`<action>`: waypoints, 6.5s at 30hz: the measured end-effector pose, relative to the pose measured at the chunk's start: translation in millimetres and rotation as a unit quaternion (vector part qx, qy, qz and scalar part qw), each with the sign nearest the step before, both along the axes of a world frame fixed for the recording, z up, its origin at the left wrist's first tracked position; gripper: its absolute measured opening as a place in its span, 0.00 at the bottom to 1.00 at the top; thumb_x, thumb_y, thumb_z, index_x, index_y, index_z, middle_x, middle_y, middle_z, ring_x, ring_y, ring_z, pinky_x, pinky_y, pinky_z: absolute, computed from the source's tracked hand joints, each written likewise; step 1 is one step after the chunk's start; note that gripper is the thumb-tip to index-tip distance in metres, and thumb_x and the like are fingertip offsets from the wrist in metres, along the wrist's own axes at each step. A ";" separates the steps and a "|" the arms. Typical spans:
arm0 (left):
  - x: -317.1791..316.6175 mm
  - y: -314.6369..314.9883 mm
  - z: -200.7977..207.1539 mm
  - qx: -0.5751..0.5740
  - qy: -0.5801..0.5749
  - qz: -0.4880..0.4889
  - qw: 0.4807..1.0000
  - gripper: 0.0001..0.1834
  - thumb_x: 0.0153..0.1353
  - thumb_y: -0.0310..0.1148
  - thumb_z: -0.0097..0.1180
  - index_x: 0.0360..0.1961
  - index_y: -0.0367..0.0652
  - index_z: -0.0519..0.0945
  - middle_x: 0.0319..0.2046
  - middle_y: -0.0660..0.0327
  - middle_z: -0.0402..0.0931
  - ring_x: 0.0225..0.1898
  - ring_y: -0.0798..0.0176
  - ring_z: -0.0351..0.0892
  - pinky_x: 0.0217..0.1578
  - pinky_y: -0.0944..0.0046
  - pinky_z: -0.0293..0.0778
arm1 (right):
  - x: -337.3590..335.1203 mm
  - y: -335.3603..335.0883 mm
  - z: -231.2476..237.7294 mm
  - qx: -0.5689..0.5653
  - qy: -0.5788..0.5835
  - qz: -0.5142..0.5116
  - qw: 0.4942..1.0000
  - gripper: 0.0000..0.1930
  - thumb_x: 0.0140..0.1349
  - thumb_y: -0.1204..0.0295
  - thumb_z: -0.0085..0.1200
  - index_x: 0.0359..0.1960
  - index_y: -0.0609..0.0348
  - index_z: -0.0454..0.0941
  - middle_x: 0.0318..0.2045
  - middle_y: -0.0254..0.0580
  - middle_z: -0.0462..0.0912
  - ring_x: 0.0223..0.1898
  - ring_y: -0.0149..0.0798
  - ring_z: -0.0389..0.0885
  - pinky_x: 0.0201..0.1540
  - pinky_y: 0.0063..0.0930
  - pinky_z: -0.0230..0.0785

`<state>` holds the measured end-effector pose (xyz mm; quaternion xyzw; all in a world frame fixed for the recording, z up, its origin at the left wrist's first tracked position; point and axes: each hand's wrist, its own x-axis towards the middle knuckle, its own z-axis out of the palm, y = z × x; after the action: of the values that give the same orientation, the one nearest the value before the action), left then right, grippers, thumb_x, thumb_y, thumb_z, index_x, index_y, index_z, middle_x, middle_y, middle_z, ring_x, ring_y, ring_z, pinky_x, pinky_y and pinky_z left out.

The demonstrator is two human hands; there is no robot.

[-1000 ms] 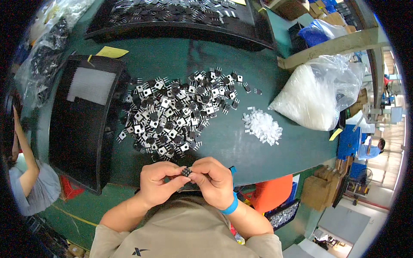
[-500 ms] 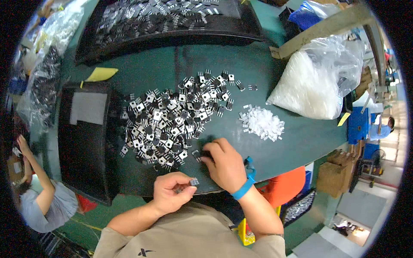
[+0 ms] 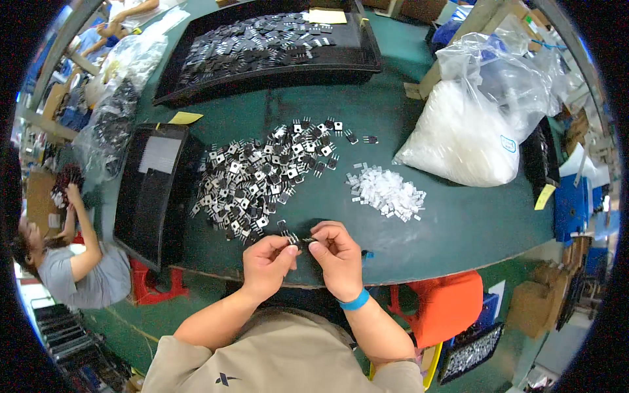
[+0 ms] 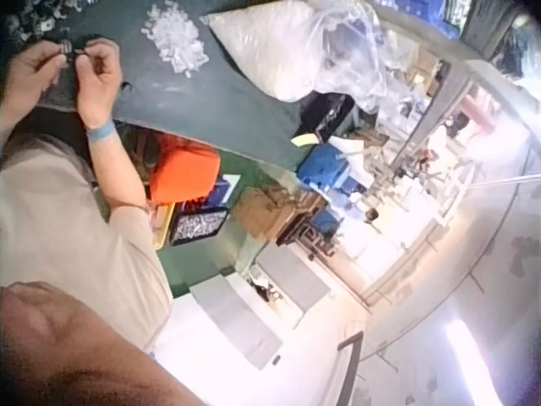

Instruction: The person picks up small black electronic components and white plastic pieces from a table and inserts the white pieces into the black components. The person then places the assembled units into a black tray. The person repeats this process continuously throughout the video.

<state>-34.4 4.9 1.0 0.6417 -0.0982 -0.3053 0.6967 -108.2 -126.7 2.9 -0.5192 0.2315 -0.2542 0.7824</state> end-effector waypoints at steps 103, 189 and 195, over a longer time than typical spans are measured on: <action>38.4 76.6 -12.1 -0.125 -0.050 0.052 0.989 0.12 0.58 0.14 0.63 0.43 0.31 0.81 0.35 0.61 0.81 0.35 0.72 0.80 0.36 0.71 0.77 | 53.8 35.0 20.1 -0.536 0.126 0.129 0.824 0.13 0.55 0.82 0.63 0.43 0.57 0.82 0.37 0.46 0.79 0.36 0.48 0.81 0.38 0.35 0.74; 19.9 2.4 -3.6 -0.085 -0.239 -0.188 0.949 0.19 0.47 0.27 0.73 0.43 0.40 0.84 0.27 0.63 0.80 0.22 0.72 0.75 0.21 0.71 0.70 | -28.5 -33.0 32.3 -0.149 0.061 0.089 0.983 0.06 0.67 0.83 0.54 0.43 0.65 0.79 0.40 0.44 0.83 0.33 0.31 0.81 0.38 0.24 0.75; 19.4 3.6 -1.6 -0.068 -0.248 -0.198 0.946 0.20 0.47 0.27 0.74 0.43 0.39 0.84 0.27 0.62 0.79 0.23 0.71 0.75 0.22 0.70 0.71 | -20.9 -39.6 51.5 -0.385 0.090 0.153 0.906 0.09 0.59 0.85 0.59 0.41 0.64 0.81 0.36 0.47 0.83 0.34 0.42 0.82 0.37 0.29 0.74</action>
<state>-14.9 8.5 -0.6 0.6159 -0.4136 -0.2612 0.6176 -129.1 -166.4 54.4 -0.8295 0.1033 -0.1529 0.5271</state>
